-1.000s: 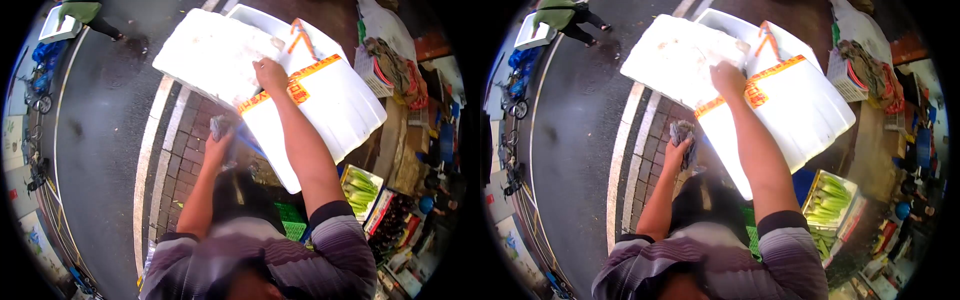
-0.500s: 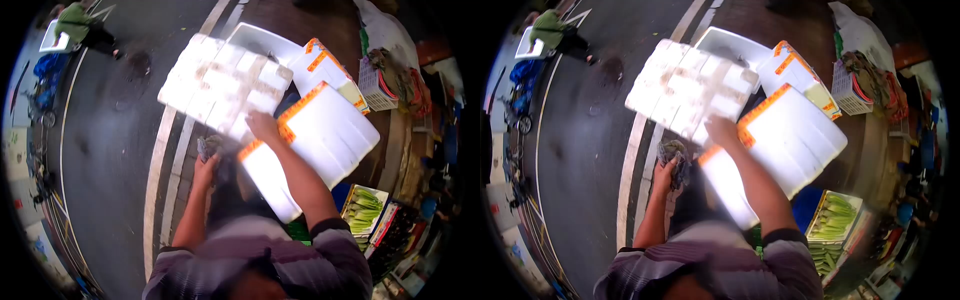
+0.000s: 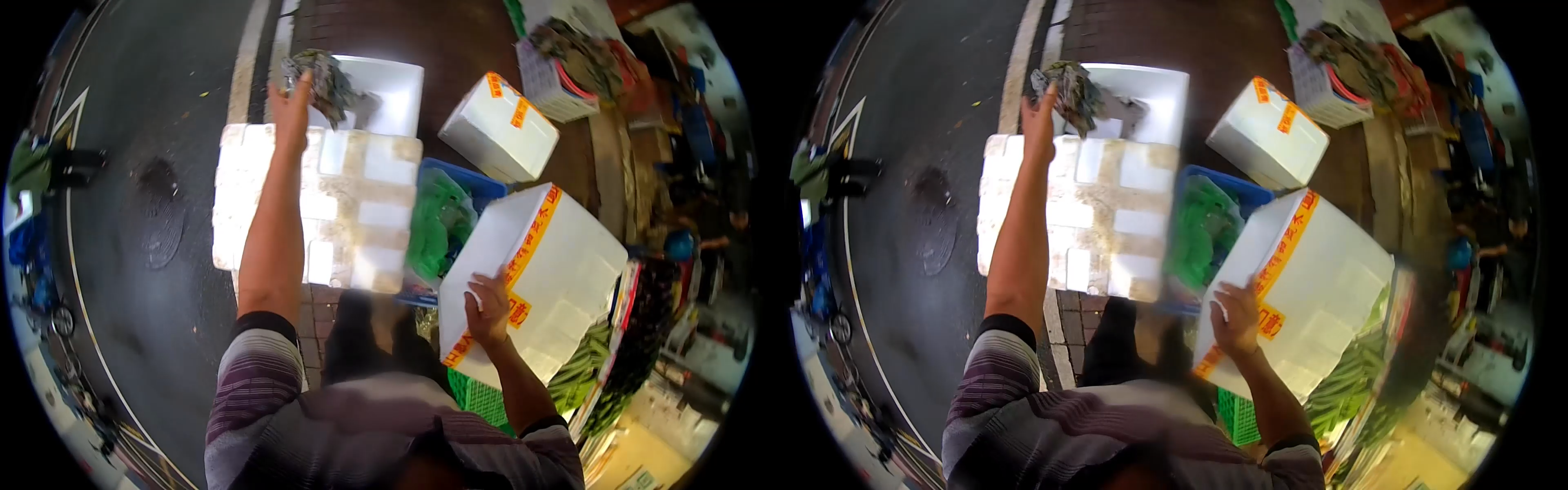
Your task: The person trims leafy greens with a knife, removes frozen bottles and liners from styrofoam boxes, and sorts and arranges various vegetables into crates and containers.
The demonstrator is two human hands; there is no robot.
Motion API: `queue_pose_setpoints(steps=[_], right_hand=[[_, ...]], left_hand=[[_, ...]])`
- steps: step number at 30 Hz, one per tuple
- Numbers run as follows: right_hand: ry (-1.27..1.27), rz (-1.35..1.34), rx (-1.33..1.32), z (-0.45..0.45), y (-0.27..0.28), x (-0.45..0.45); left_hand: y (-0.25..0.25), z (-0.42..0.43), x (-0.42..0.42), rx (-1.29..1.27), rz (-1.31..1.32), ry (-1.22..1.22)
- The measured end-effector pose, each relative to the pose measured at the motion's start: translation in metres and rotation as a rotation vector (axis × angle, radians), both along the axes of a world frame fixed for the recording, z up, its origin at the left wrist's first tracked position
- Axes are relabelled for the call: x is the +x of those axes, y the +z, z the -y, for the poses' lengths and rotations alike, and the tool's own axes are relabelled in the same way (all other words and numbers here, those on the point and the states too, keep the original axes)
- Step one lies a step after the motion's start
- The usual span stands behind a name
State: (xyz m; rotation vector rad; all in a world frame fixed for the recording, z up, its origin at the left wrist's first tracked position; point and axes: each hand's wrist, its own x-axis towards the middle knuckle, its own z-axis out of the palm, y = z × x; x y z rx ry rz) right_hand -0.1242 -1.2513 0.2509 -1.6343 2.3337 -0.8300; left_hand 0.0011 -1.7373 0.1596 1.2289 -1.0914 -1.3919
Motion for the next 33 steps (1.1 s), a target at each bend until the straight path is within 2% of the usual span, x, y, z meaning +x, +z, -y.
queue_pose_setpoints(steps=[2, 4, 6, 8, 11, 14, 16, 18, 20, 22, 24, 25, 31, 33], right_hand=[[-0.151, -0.288, 0.009, -0.006, 0.013, -0.009], [-0.456, -0.395, 0.071, -0.044, 0.013, -0.028], [-0.726, -0.431, 0.210, -0.064, 0.022, -0.042], [-0.838, -0.354, 0.270, -0.086, 0.029, -0.056], [-0.875, -0.367, 0.363, -0.107, 0.052, -0.067], [-0.958, -0.362, 0.464, -0.153, 0.060, -0.070], [-1.052, -0.280, 0.467, -0.181, 0.071, -0.076], [-1.107, -0.249, 0.490, -0.207, 0.073, -0.076], [-1.144, -0.228, 0.475, -0.219, 0.079, -0.073], [-1.167, -0.204, 0.471, -0.239, 0.079, -0.064], [-1.177, -0.232, 0.446, -0.271, 0.071, -0.059], [-1.166, -0.232, 0.422, -0.274, 0.073, -0.054], [-1.119, -0.246, 0.356, -0.292, 0.086, -0.030], [-1.085, -0.261, 0.356, -0.298, 0.090, -0.031]], left_hand=[[-0.026, 0.009, -0.010, -0.007, 0.054, -0.025], [-0.038, -0.031, -0.029, -0.014, 0.251, -0.227], [-0.076, -0.058, -0.043, -0.233, 0.431, -0.386], [-0.086, -0.083, -0.060, -0.224, 0.493, -0.409], [-0.104, -0.099, -0.077, -0.268, 0.583, -0.584], [-0.118, -0.090, -0.093, -0.436, 0.716, -0.658], [-0.093, -0.094, -0.107, -0.362, 0.940, -0.800], [-0.140, -0.086, -0.113, -0.668, 0.956, -0.789], [-0.136, -0.094, -0.117, -0.493, 1.073, -0.958], [-0.167, -0.092, -0.105, -0.657, 1.218, -0.973], [-0.150, -0.103, -0.109, -0.567, 1.320, -0.958], [-0.161, -0.099, -0.109, -0.563, 1.295, -0.985], [-0.069, -0.171, -0.115, -0.426, 1.529, -1.041], [-0.063, -0.187, -0.108, -0.462, 1.509, -1.022]])
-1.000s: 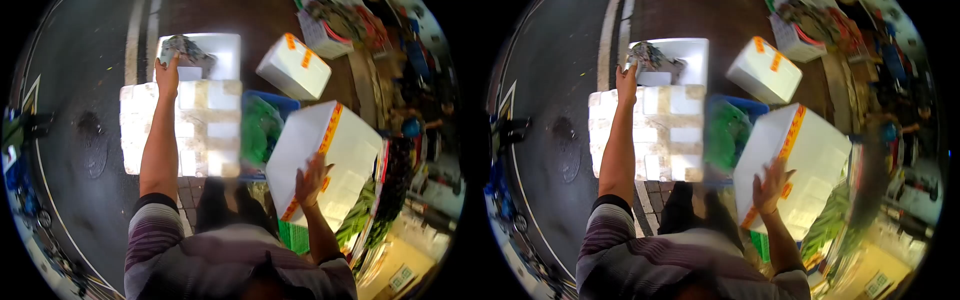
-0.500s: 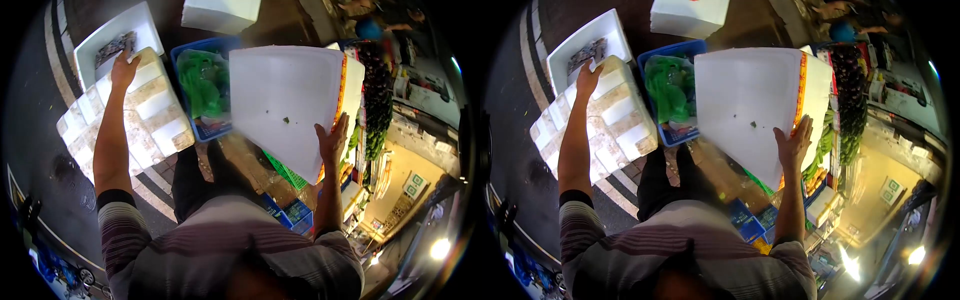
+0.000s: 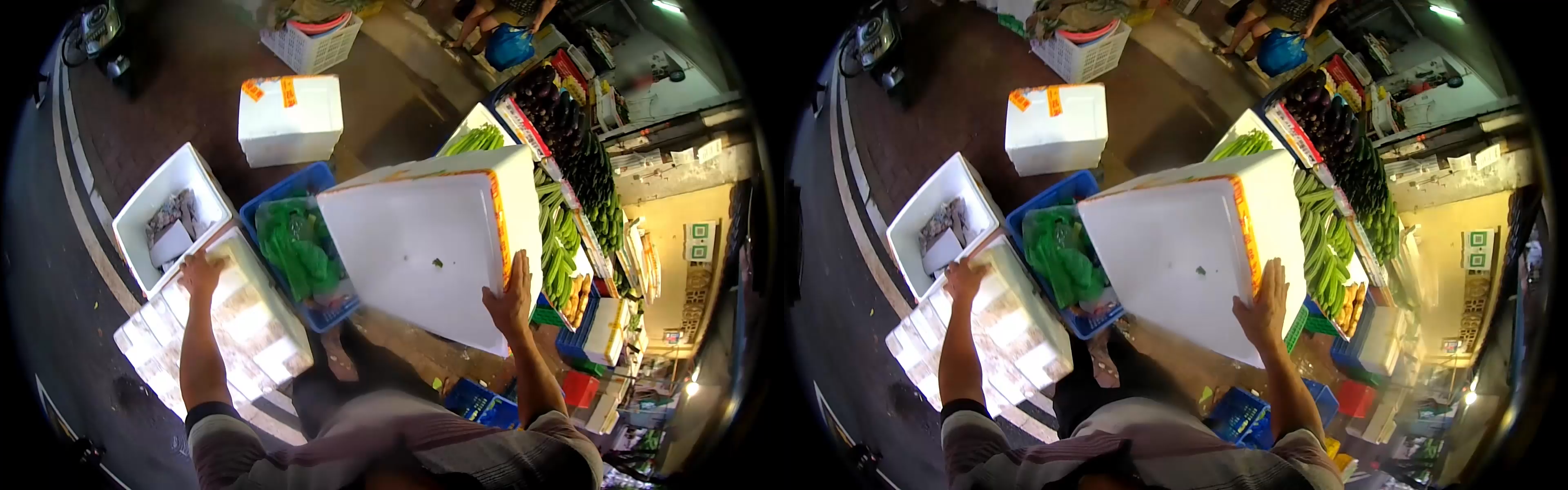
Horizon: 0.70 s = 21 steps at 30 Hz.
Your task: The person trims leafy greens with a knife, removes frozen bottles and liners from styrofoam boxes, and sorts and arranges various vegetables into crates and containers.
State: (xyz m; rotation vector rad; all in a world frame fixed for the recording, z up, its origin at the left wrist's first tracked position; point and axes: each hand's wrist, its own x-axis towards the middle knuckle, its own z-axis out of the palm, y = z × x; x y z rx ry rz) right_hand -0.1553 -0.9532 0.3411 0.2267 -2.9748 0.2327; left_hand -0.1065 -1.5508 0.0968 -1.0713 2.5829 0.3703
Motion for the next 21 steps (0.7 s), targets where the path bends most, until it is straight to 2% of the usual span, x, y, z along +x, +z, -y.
queue_pose_setpoints(steps=[4, 8, 10, 11, 12, 13, 14, 15, 16, 17, 20, 21], right_hand=[[-0.080, 0.064, 0.043, -0.027, 0.007, -0.004], [-0.152, 0.101, -0.045, -0.035, 0.008, -0.009], [-0.142, 0.059, -0.106, -0.052, -0.004, -0.013], [-0.105, 0.011, -0.085, -0.061, -0.007, -0.015], [-0.152, 0.018, -0.185, -0.077, -0.016, -0.015], [-0.170, 0.008, -0.195, -0.084, -0.013, -0.015], [-0.188, -0.003, -0.205, -0.090, -0.010, -0.015], [-0.343, 0.184, -0.239, -0.090, 0.007, -0.014], [-0.075, -0.082, -0.232, -0.123, -0.015, -0.014], [-0.251, -0.057, -0.320, -0.107, 0.001, -0.008], [-0.342, -0.023, -0.412, -0.088, 0.012, 0.001], [-0.378, -0.002, -0.524, -0.043, 0.029, 0.006]], left_hand=[[-0.004, -0.035, 0.035, -0.011, -0.070, 0.008], [-0.004, -0.036, 0.060, -0.024, -0.122, 0.055], [-0.033, -0.022, 0.075, -0.068, -0.225, 0.009], [-0.028, -0.018, 0.077, 0.044, -0.282, 0.008], [-0.035, -0.012, 0.083, 0.102, -0.426, -0.040], [-0.016, -0.021, 0.084, -0.021, -0.452, -0.057], [0.025, -0.034, 0.078, -0.018, -0.323, -0.025], [0.029, -0.034, 0.086, -0.060, -0.320, 0.000], [0.042, -0.039, 0.088, -0.076, -0.299, 0.011], [0.053, -0.042, 0.088, -0.088, -0.287, 0.010], [0.059, -0.027, 0.091, -0.092, -0.253, -0.071], [0.063, -0.021, 0.091, -0.109, -0.251, -0.110]])
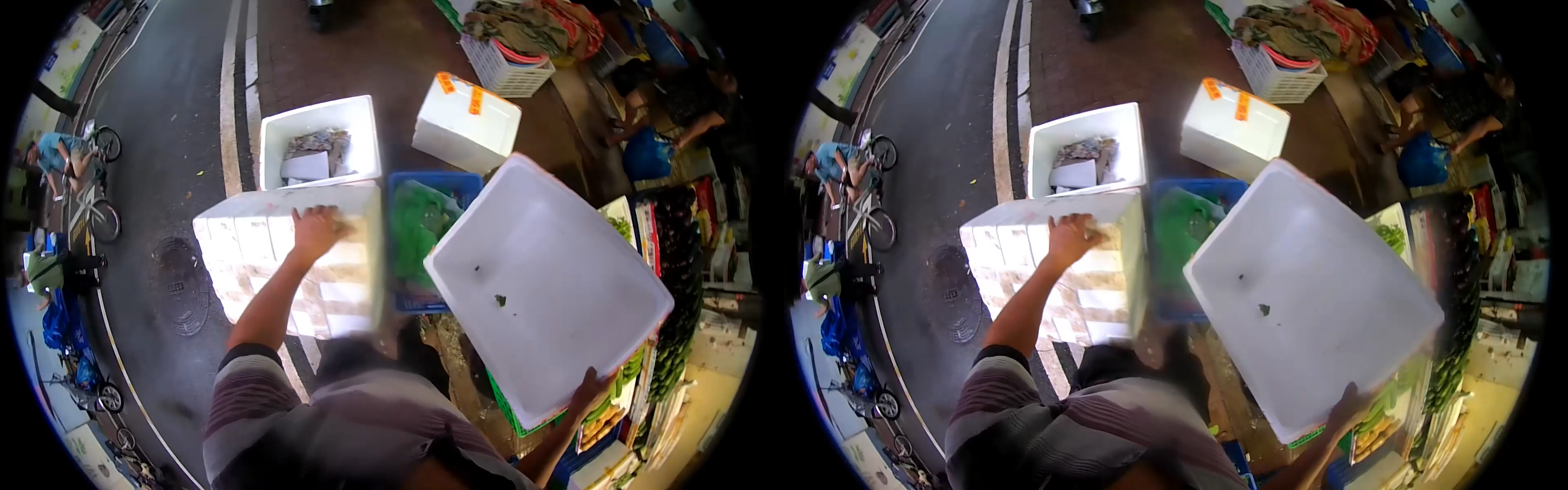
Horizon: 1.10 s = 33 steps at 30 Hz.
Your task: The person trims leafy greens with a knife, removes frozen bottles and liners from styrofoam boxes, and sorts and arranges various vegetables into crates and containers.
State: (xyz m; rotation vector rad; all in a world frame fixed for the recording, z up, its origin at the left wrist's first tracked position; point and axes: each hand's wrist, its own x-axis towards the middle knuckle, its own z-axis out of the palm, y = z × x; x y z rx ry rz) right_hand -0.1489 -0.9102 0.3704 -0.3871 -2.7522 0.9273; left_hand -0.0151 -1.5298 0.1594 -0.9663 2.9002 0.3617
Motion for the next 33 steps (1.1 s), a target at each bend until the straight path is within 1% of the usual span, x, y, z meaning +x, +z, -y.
queue_pose_setpoints(steps=[1, 2, 5, 8, 10, 12, 14, 15, 17, 18, 20, 22, 24, 26, 27, 30, 31, 33], right_hand=[[-0.042, 0.011, -0.037, -0.004, -0.013, -0.002], [-0.079, 0.020, -0.068, -0.010, -0.031, 0.001], [-0.092, -0.082, -0.522, 0.033, -0.072, 0.008], [-0.075, 0.071, -0.720, 0.079, -0.117, -0.027], [-0.261, 0.134, -0.608, 0.173, -0.111, -0.053], [-0.141, 0.233, -0.810, 0.187, -0.171, -0.105], [-0.082, 0.256, -0.978, 0.261, -0.192, -0.141], [-0.070, 0.297, -0.854, 0.266, -0.222, -0.175], [-0.016, 0.312, -0.942, 0.350, -0.232, -0.205], [-0.061, 0.320, -0.992, 0.402, -0.220, -0.209], [0.089, 0.300, -1.136, 0.451, -0.268, -0.253], [-0.067, 0.351, -1.001, 0.518, -0.244, -0.250], [0.067, 0.348, -1.076, 0.540, -0.278, -0.265], [0.117, 0.308, -0.964, 0.560, -0.318, -0.283], [0.140, 0.288, -0.906, 0.569, -0.327, -0.286], [0.171, 0.375, -0.941, 0.603, -0.344, -0.281], [0.171, 0.406, -0.891, 0.610, -0.357, -0.291], [0.209, 0.370, -0.909, 0.624, -0.370, -0.295]], left_hand=[[0.025, 0.003, 0.001, 0.092, 0.031, -0.029], [0.027, 0.009, 0.012, 0.125, -0.023, -0.046], [0.023, 0.036, 0.045, 0.183, -0.166, -0.079], [0.020, 0.056, 0.065, 0.142, -0.228, -0.096], [0.020, 0.064, 0.073, 0.183, -0.243, -0.062], [0.017, 0.066, 0.082, 0.181, -0.260, -0.052], [0.009, 0.070, 0.086, 0.178, -0.254, -0.042], [0.008, 0.065, 0.088, 0.168, -0.260, -0.039], [0.007, 0.069, 0.089, 0.169, -0.255, -0.037], [0.009, 0.071, 0.089, 0.183, -0.243, -0.037], [0.010, 0.076, 0.091, 0.191, -0.234, -0.047], [0.013, 0.074, 0.098, 0.196, -0.229, -0.063], [0.013, 0.074, 0.098, 0.214, -0.240, -0.034], [0.012, 0.078, 0.096, 0.222, -0.248, -0.017], [0.012, 0.079, 0.097, 0.229, -0.243, -0.013], [0.013, 0.080, 0.101, 0.260, -0.237, -0.013], [0.014, 0.081, 0.101, 0.270, -0.237, -0.017], [0.014, 0.080, 0.099, 0.277, -0.232, -0.013]])
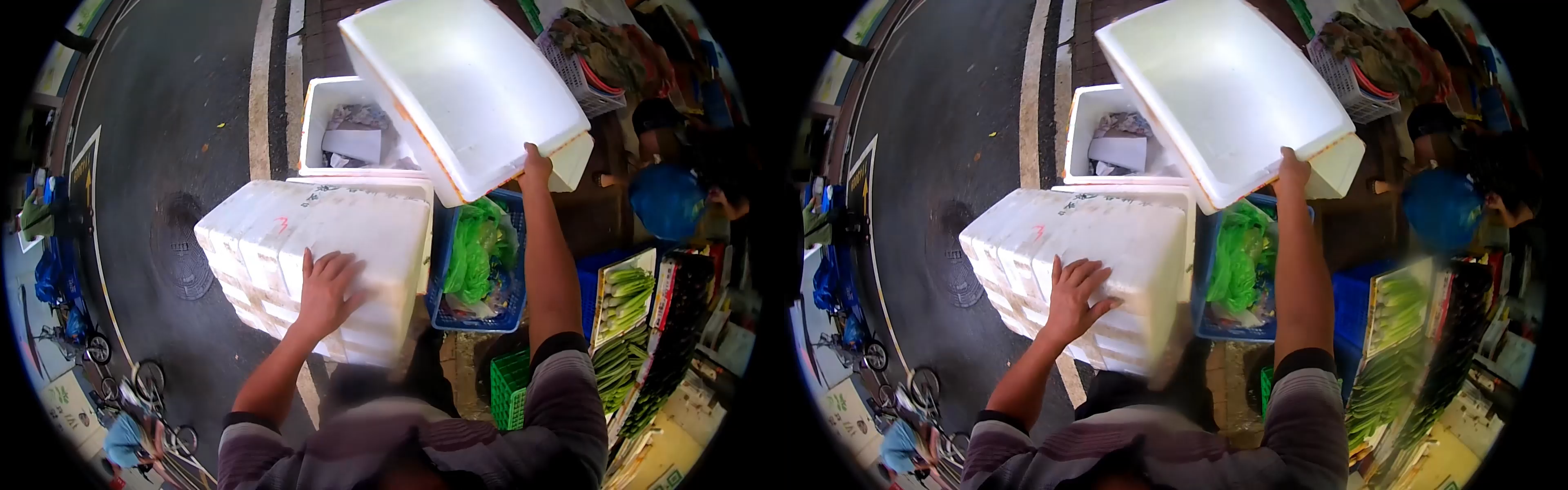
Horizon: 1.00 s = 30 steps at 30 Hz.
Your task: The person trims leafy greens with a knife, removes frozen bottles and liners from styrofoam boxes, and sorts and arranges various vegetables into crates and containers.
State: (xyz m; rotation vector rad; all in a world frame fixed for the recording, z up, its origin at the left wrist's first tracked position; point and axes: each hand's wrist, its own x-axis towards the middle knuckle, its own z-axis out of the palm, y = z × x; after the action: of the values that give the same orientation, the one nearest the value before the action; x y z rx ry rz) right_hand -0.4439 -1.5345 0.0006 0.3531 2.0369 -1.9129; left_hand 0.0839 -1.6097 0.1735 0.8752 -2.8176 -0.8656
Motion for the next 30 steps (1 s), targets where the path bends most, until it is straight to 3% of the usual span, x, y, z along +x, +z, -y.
queue_pose_setpoints(steps=[7, 8, 11, 13, 15, 17, 18, 20, 22, 25, 30], right_hand=[[0.225, -0.012, -0.038, 0.029, -0.033, -0.009], [0.267, 0.014, -0.053, 0.035, -0.009, 0.006], [0.230, 0.146, 0.141, 0.043, -0.001, 0.015], [0.416, 0.025, 0.365, 0.033, 0.007, 0.037], [0.601, -0.172, 0.405, 0.006, -0.022, 0.073], [0.711, -0.242, 0.041, -0.028, -0.049, 0.146], [0.769, -0.194, -0.020, -0.047, -0.063, 0.181], [0.715, 0.238, 0.228, -0.073, -0.069, 0.243], [0.645, 0.421, 0.160, -0.099, -0.094, 0.284], [0.360, 0.577, 0.111, -0.098, -0.109, 0.321], [0.576, 0.548, 0.048, -0.098, -0.135, 0.328]], left_hand=[[-0.004, -0.002, 0.003, 0.006, -0.004, 0.017], [-0.004, -0.001, 0.003, 0.000, -0.002, 0.019], [-0.012, -0.001, 0.008, -0.036, -0.013, 0.003], [-0.011, -0.003, 0.007, -0.037, -0.017, -0.002], [-0.010, -0.001, 0.007, -0.032, -0.028, -0.004], [-0.009, 0.003, 0.004, -0.017, -0.025, -0.014], [-0.009, 0.003, 0.002, -0.010, -0.022, -0.020], [-0.007, 0.002, -0.001, -0.009, -0.046, -0.006], [-0.004, -0.003, -0.002, -0.008, -0.051, 0.000], [-0.010, -0.002, -0.002, -0.017, -0.042, -0.007], [-0.015, -0.009, -0.006, -0.090, -0.035, 0.012]])
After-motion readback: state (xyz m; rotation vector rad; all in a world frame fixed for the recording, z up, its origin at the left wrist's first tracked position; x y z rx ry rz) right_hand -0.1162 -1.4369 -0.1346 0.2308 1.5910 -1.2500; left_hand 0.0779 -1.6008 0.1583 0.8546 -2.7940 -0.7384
